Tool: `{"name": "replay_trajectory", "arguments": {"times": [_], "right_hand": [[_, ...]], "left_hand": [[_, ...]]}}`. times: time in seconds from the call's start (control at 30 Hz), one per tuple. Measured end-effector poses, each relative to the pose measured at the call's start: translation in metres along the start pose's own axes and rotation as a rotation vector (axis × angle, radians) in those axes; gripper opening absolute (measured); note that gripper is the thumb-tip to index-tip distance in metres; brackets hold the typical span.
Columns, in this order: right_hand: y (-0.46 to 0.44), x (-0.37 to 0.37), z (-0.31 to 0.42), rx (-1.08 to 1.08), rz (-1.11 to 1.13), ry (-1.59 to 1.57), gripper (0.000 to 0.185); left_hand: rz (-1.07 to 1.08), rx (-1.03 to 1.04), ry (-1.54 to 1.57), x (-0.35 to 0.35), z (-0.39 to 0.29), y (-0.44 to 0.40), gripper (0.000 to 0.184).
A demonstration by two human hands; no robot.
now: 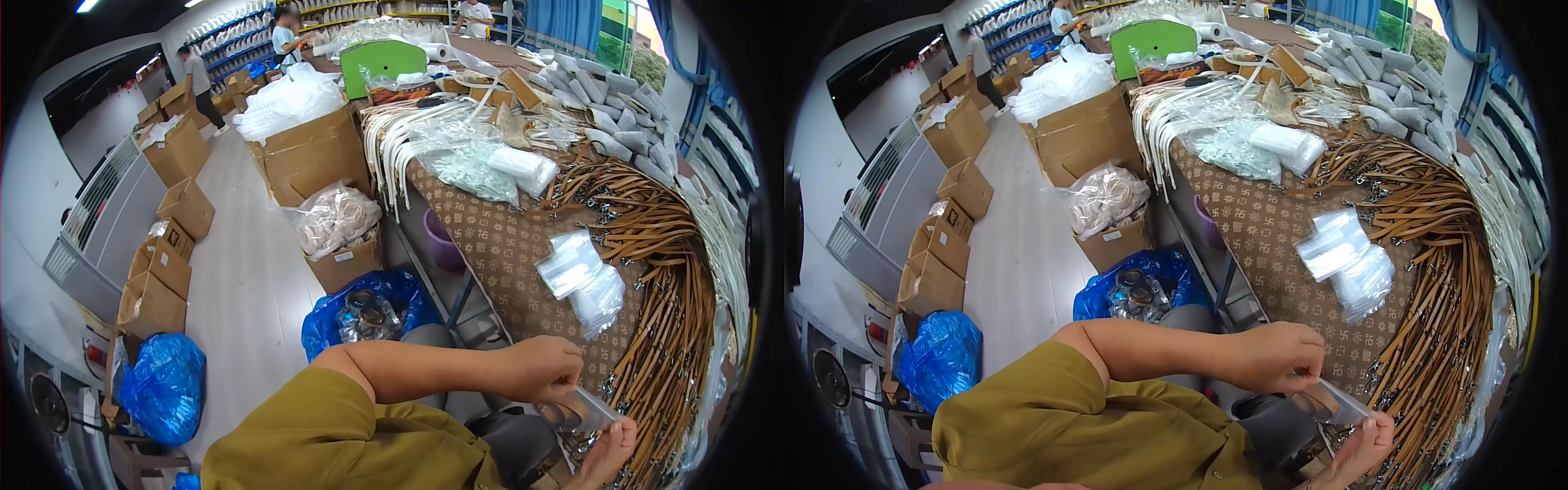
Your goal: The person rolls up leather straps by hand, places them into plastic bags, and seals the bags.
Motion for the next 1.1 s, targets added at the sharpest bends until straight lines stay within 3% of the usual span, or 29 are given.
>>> {"name": "replay_trajectory", "arguments": {"times": [0.07, 0.17, 0.27, 0.47, 0.53, 0.7, 0.83, 0.93, 1.0, 1.1], "right_hand": [[0.000, -0.001, -0.002, 0.024, 0.025, 0.015, 0.009], [0.009, 0.063, 0.033, -0.107, 0.485, 0.515, 0.030], [0.019, 0.112, 0.027, -0.129, 0.560, 0.600, 0.015], [0.022, 0.170, 0.032, -0.226, 0.586, 0.602, 0.006], [0.029, 0.199, 0.033, -0.392, 0.795, 0.669, 0.007], [0.035, 0.250, 0.030, -0.498, 0.947, 0.635, 0.011], [0.036, 0.276, 0.011, -0.403, 0.920, 0.619, 0.010], [0.033, 0.281, -0.008, -0.450, 0.894, 0.653, 0.011], [0.029, 0.277, -0.017, -0.471, 0.885, 0.671, 0.011], [0.008, 0.237, -0.048, -0.063, 0.707, 0.744, 0.006]], "left_hand": [[-0.022, 0.149, -0.020, -0.004, -0.009, 0.006, 0.014], [-0.009, 0.214, -0.039, -0.004, -0.015, 0.017, 0.014], [0.040, 0.217, -0.062, -0.003, -0.019, 0.028, 0.014], [-0.079, 0.074, 0.028, -0.033, 0.010, 0.051, 0.013], [-0.054, 0.004, 0.073, -0.040, 0.021, 0.059, 0.012], [-0.076, -0.226, 0.140, -0.100, 0.044, 0.091, 0.008], [-0.134, -0.300, 0.094, -0.143, 0.057, 0.118, 0.006], [-0.216, -0.380, 0.008, -0.179, 0.066, 0.139, 0.005], [-0.379, -0.401, -0.090, -0.207, 0.073, 0.160, 0.006], [-0.580, -0.460, -0.292, -0.233, 0.089, 0.194, 0.008]]}}
Point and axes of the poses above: each hand's wrist, its own y-axis away from the middle knuckle, its own x-axis out of the palm, z = x × y, the point moved 8 cm from there along -y, towards the middle knuckle, and after that the axes turned 11 degrees about -x, right-handed, at the moved point
